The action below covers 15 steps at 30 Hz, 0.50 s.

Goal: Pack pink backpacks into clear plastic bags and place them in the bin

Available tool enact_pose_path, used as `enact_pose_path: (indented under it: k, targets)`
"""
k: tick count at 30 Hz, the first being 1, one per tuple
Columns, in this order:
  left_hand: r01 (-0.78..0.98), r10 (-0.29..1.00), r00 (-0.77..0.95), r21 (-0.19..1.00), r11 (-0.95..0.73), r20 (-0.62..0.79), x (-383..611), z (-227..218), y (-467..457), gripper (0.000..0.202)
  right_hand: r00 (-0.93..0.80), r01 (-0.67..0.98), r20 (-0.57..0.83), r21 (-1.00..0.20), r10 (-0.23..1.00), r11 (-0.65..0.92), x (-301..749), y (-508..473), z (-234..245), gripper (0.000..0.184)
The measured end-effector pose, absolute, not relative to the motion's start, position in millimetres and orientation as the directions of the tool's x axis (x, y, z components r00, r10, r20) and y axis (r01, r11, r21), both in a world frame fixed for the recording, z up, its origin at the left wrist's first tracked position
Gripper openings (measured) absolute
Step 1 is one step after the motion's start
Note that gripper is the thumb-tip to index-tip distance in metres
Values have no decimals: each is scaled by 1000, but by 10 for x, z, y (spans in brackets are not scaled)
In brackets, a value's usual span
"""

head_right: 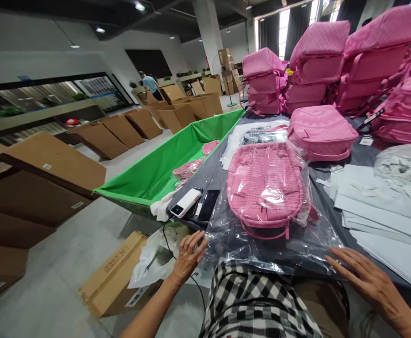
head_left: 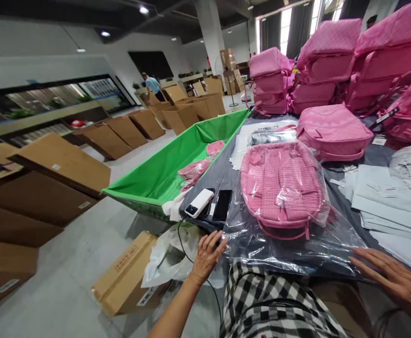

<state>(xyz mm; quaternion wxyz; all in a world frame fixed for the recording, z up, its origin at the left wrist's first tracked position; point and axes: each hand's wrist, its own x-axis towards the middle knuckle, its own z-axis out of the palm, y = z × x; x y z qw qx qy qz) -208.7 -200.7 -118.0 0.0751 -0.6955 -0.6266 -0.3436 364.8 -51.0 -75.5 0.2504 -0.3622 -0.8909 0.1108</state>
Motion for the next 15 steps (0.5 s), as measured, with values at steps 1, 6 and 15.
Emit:
enact_pose_path:
  k: [1,6,15]
  targets:
    - [935,807,114,212,-284,580,-2120,-1171,-2018,35,-614,563,340,-445,712,697,3607,-514,-696,35]
    - [813,897,71,496,-305,435,-2152,-957,-1911,32,-254,511,166,-813,953,278,3475,-385,-441,48]
    - [262,871,-460,964,-52,172,-1824,-740,-1518,66,466,308,137,-951,874,-15,2606,-271,-258,61]
